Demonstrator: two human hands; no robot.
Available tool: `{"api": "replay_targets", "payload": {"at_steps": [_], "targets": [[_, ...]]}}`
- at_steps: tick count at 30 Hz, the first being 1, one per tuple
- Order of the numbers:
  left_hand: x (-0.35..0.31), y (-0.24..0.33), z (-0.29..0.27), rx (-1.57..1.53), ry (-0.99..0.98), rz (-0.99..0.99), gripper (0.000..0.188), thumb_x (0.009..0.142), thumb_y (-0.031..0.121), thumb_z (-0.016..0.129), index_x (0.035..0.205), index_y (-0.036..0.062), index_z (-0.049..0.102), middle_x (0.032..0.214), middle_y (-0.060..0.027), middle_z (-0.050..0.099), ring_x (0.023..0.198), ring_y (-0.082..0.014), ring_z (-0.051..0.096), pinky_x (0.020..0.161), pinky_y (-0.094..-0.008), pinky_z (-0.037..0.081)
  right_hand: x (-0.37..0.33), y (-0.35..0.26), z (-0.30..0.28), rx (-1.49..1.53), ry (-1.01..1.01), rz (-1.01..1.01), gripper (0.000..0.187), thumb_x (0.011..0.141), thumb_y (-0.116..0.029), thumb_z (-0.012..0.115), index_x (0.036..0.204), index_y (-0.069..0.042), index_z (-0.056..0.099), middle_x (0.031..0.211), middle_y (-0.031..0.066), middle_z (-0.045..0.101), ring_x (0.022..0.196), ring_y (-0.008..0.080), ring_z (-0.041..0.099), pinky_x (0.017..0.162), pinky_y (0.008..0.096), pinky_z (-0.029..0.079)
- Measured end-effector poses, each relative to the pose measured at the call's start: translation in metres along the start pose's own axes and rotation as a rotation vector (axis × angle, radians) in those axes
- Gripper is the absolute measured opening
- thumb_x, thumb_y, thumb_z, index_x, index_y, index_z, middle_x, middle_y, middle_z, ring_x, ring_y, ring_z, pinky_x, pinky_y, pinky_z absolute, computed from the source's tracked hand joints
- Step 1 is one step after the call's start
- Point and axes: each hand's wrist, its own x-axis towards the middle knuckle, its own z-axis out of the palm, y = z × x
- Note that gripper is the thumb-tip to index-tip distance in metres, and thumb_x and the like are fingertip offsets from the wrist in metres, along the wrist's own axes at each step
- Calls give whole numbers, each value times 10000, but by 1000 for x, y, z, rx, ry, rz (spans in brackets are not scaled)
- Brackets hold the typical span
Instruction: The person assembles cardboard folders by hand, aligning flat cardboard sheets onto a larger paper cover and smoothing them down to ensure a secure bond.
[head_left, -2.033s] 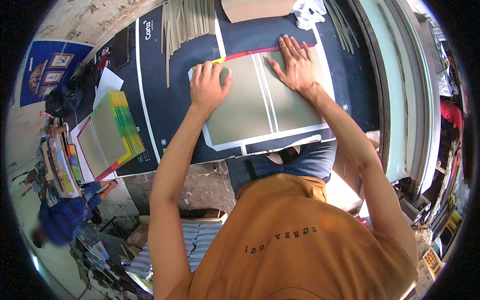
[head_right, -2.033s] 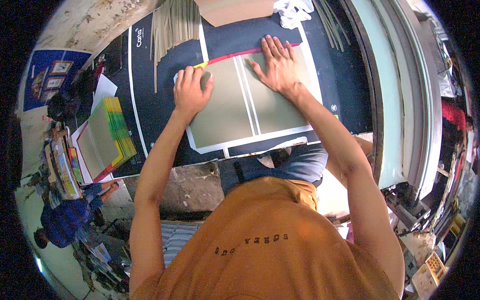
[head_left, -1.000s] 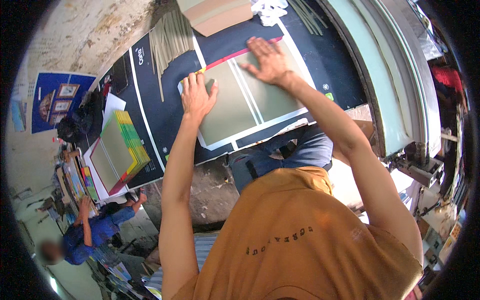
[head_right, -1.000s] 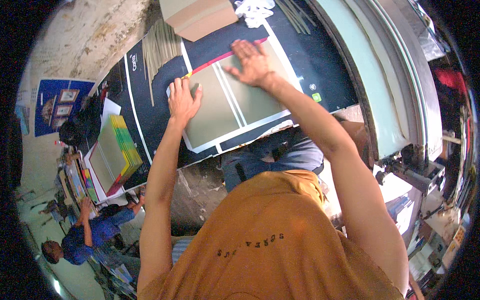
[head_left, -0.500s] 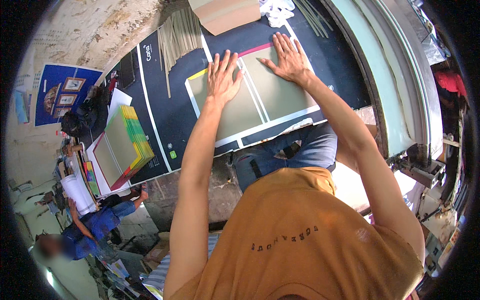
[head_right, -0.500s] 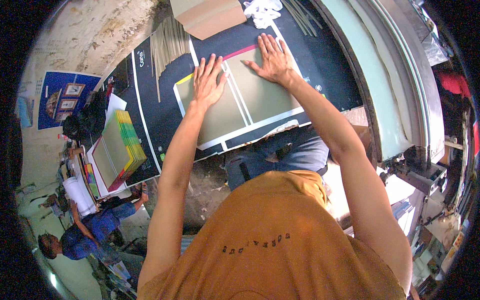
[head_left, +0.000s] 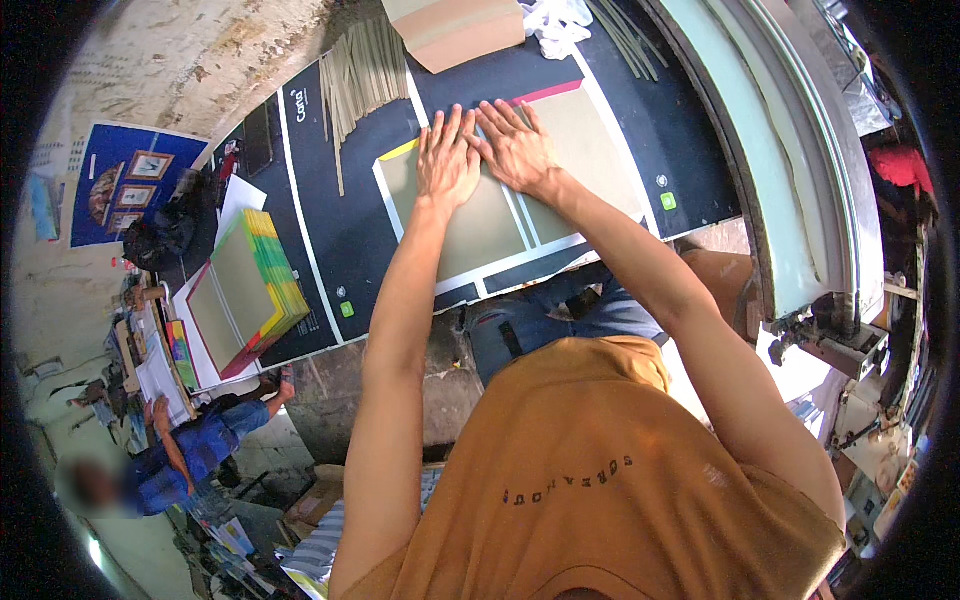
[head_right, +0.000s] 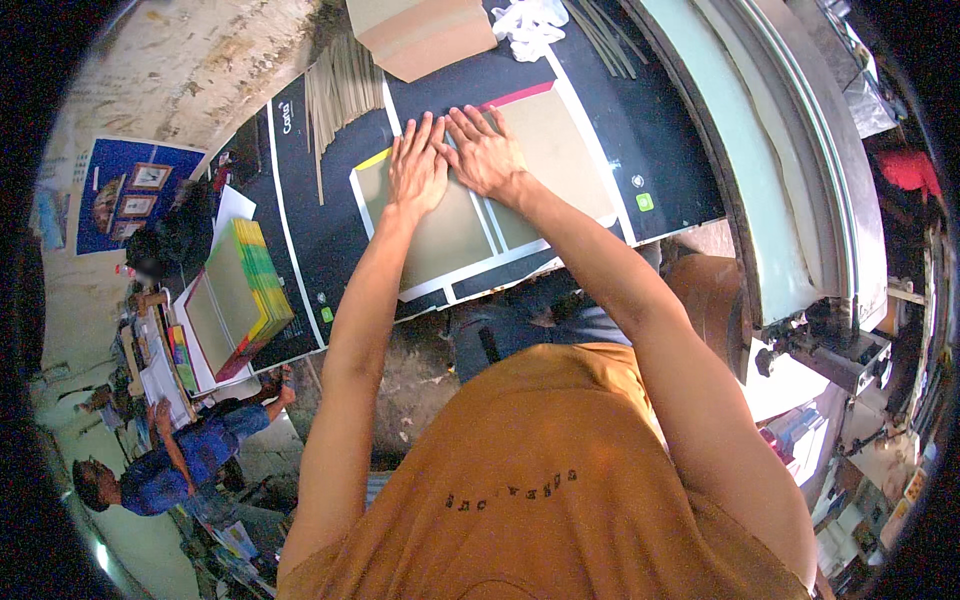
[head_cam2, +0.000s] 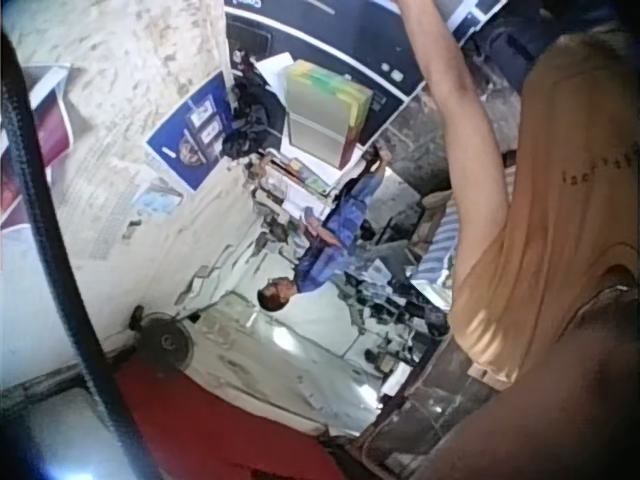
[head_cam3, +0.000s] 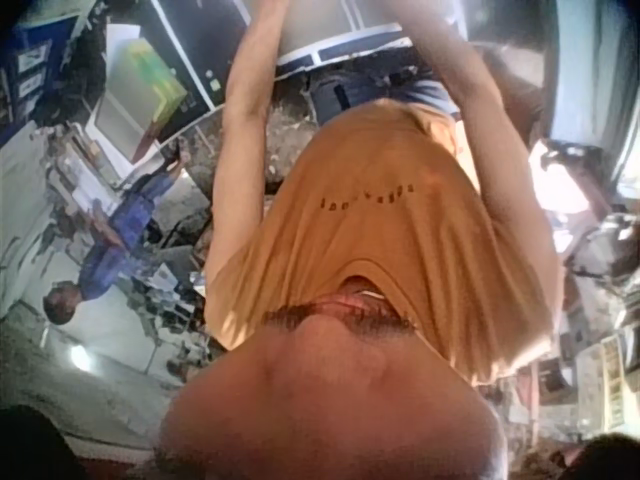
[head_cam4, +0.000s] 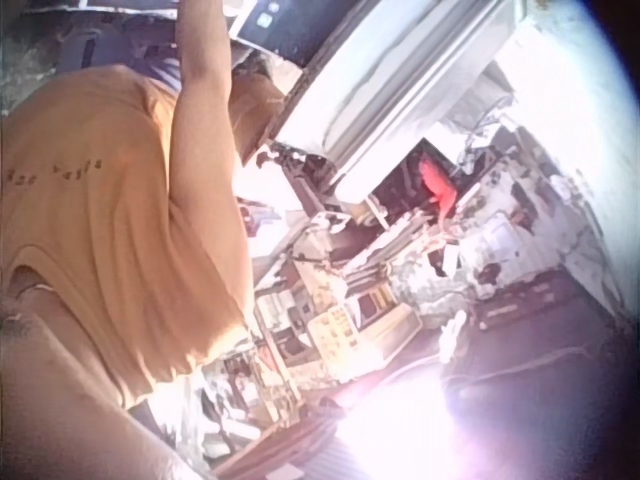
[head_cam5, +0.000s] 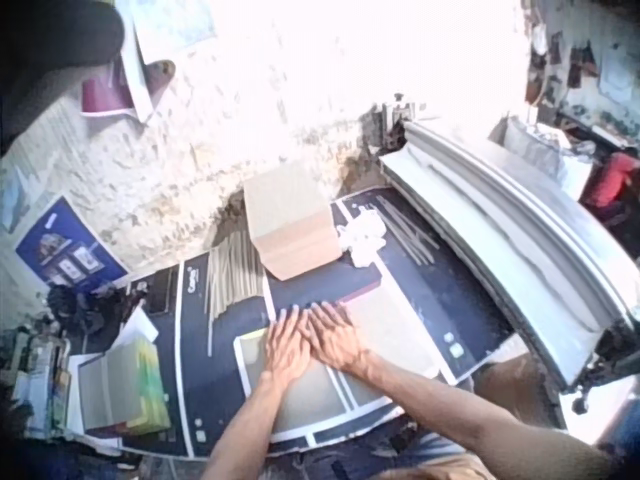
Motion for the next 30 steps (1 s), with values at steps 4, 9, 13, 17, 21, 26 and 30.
{"api": "replay_targets", "payload": {"at_steps": [4, 9, 13, 17, 21, 26, 30], "targets": [[-5, 0, -1, -27, -8, -11, 665, 1008, 364, 509, 1621, 159, 349, 1703, -91, 278, 1569, -318, 252, 1280, -536, 185, 1, 1, 0, -16, 10, 5, 644, 1079, -516, 336, 1530, -84, 496, 1614, 87, 459, 1524, 248, 371, 1264, 519, 184], [-32, -24, -11, -43, 20, -128, 809, 1015, 523, 475, 1605, -4, 304, 1693, -196, 254, 1576, -333, 227, 1285, -542, 130, -6, 48, -11, -105, -33, 79, 721, 1063, -593, 335, 1579, -98, 425, 1654, 82, 395, 1543, 220, 337, 1278, 509, 163], [-48, -39, -30, 156, -50, -255, 872, 1019, 580, 428, 1595, -60, 283, 1686, -231, 252, 1576, -332, 232, 1291, -529, 59, -13, 91, -28, -221, -54, 135, 733, 1068, -611, 320, 1613, -123, 363, 1669, 69, 365, 1555, 228, 308, 1289, 484, 171], [-52, -39, -36, 286, -18, -299, 815, 1046, 535, 391, 1534, -118, 369, 1592, -308, 388, 1522, -375, 347, 1288, -514, 99, -13, 92, -33, -173, 12, 104, 739, 1057, -594, 363, 1584, -76, 400, 1632, 114, 420, 1529, 271, 358, 1268, 506, 220], [-51, -33, -42, 400, 36, -257, 761, 1059, 497, 372, 1426, -158, 497, 1475, -334, 519, 1440, -409, 459, 1285, -509, 128, -14, 92, -38, -210, 18, 84, 696, 1061, -543, 391, 1566, -64, 426, 1615, 132, 441, 1508, 287, 391, 1256, 519, 243], [-50, 14, -61, 371, -141, -335, 687, 1048, 455, 443, 1383, -137, 549, 1417, -278, 582, 1440, -381, 431, 1250, -614, 148, -37, 82, -43, -262, -190, 90, 663, 1055, -440, 477, 1540, 10, 429, 1579, 193, 470, 1474, 321, 442, 1249, 517, 270], [-108, 57, -73, -95, -93, -12, 838, 974, 547, 568, 1502, -89, 428, 1565, -291, 422, 1505, -384, 354, 1258, -578, 191, -100, 28, -104, -77, -343, -133, 932, 945, -613, 595, 1568, 35, 354, 1606, 206, 424, 1512, 335, 378, 1261, 521, 243]]}}
